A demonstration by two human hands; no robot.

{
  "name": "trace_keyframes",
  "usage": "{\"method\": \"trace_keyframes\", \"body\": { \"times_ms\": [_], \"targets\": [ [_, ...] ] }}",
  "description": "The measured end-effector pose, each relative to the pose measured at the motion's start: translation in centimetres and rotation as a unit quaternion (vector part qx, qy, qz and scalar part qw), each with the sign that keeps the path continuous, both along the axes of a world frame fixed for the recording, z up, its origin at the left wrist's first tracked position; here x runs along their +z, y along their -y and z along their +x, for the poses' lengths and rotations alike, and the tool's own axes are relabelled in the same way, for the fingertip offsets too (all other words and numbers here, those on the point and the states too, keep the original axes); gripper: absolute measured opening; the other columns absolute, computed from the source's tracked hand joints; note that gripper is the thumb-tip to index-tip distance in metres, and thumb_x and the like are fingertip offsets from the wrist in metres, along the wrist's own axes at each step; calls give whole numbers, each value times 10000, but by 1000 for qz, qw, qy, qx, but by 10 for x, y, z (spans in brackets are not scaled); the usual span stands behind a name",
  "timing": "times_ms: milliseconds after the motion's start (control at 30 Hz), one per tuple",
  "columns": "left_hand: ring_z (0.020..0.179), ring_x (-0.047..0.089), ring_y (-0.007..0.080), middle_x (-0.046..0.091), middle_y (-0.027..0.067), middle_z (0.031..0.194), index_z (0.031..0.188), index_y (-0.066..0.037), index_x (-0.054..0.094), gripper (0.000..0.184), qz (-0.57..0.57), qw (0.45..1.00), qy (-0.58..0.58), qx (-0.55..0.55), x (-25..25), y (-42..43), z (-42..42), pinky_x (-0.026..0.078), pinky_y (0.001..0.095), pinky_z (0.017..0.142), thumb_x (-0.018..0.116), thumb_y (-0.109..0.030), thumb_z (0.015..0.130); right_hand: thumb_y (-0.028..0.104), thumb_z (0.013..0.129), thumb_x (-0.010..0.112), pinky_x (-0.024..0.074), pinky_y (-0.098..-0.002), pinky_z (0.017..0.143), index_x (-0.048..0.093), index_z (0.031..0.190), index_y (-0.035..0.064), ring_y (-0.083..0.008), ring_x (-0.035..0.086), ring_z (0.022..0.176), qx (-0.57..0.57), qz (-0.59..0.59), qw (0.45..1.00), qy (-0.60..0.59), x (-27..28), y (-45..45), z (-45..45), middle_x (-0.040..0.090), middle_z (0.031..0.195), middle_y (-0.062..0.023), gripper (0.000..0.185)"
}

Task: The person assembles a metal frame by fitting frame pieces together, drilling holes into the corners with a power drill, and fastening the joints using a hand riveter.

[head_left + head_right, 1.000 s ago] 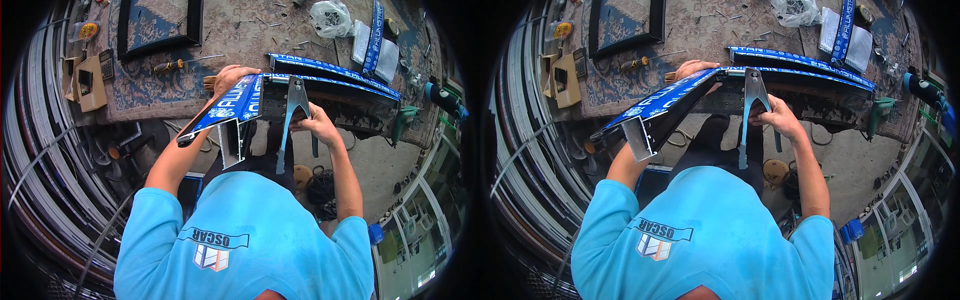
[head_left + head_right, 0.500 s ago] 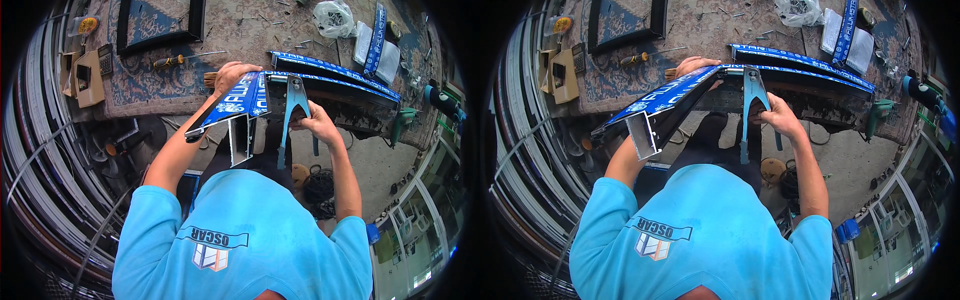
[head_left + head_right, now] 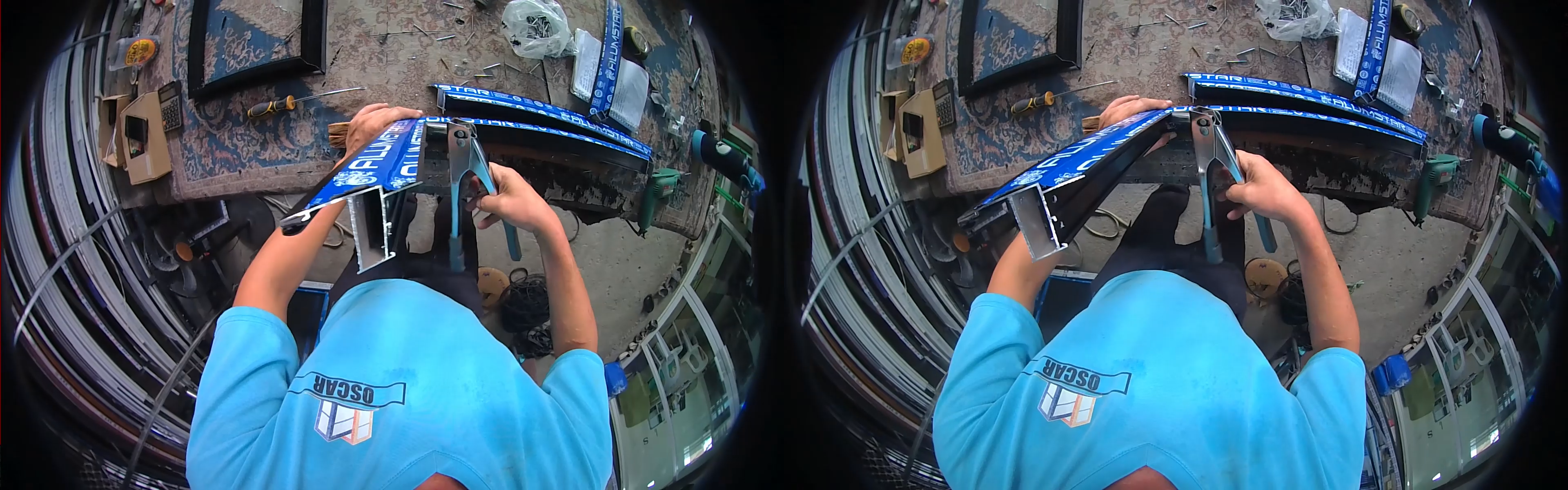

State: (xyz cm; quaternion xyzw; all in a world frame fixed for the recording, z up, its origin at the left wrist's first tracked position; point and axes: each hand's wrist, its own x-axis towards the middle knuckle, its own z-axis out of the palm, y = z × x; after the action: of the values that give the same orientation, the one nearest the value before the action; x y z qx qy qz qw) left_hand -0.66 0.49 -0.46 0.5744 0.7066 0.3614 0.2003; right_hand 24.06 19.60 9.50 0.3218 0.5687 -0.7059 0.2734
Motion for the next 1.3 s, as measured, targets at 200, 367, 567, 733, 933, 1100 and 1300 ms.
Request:
{"method": "trace_keyframes", "body": {
  "times_ms": [200, 367, 567, 733, 933, 1100, 1300],
  "targets": [
    [1011, 767, 160, 780, -7, 1199, 1287, -171, 672, 603, 33, 997, -65, -12, 8, -2, -2, 538, 402, 997, 904, -307, 746, -73, 762, 584, 710, -362, 724, 503, 1409, -57, -327, 677, 1221, -23, -193, 981, -23, 9, -8, -7, 621, 1347, -230, 652],
    [1050, 763, 166, 774, 2, 1224, 1274, -164, 680, 584, 8, 999, -52, 10, 20, -3, 6, 526, 407, 1023, 915, -277, 751, -64, 743, 590, 689, -354, 750, 513, 1388, -57, -283, 678, 1182, 15, -229, 973, -2, -8, -17, -10, 645, 1284, -186, 649],
    [1095, 754, 159, 764, -2, 1255, 1290, -154, 663, 619, -4, 999, -50, 2, 18, -3, 5, 521, 403, 1020, 931, -296, 751, 318, 991, 753, 570, -392, 995, 639, 1214, 31, -206, 701, 1086, -63, -201, 973, -96, -54, 14, 7, 710, 1154, -95, 381],
    [1114, 750, 152, 769, 4, 1247, 1272, -142, 658, 603, -21, 999, -43, -1, 16, -2, 4, 521, 404, 1020, 930, -295, 757, 405, 1003, 731, 570, -412, 994, 653, 1171, 24, -210, 701, 1058, -77, -198, 974, -81, -70, 36, 3, 710, 1101, -102, 423],
    [1125, 750, 170, 760, 28, 1274, 1286, -130, 617, 630, -34, 999, -26, -17, 11, 0, 1, 520, 423, 1034, 927, -284, 758, 475, 936, 781, 530, -362, 707, 633, 818, 56, -144, 646, 762, -81, -24, 986, -141, -68, 50, -9, 657, 770, -45, 460],
    [1116, 754, 189, 758, 35, 1269, 1278, -124, 613, 623, -35, 999, -19, -25, 12, -2, 0, 535, 444, 1022, 926, -269, 759, 345, 934, 800, 451, -307, 498, 545, 641, 105, -96, 552, 511, -191, -66, 976, -84, -77, 80, -23, 544, 572, 18, 457],
    [1105, 759, 204, 773, 48, 1232, 1260, -104, 631, 621, -38, 999, -29, -15, 18, -4, 3, 535, 425, 1025, 934, -245, 737, 420, 918, 821, 497, -320, 590, 562, 730, 90, -94, 599, 654, 20, -69, 995, -69, -61, 15, -23, 544, 654, 17, 460]
  ]
}}
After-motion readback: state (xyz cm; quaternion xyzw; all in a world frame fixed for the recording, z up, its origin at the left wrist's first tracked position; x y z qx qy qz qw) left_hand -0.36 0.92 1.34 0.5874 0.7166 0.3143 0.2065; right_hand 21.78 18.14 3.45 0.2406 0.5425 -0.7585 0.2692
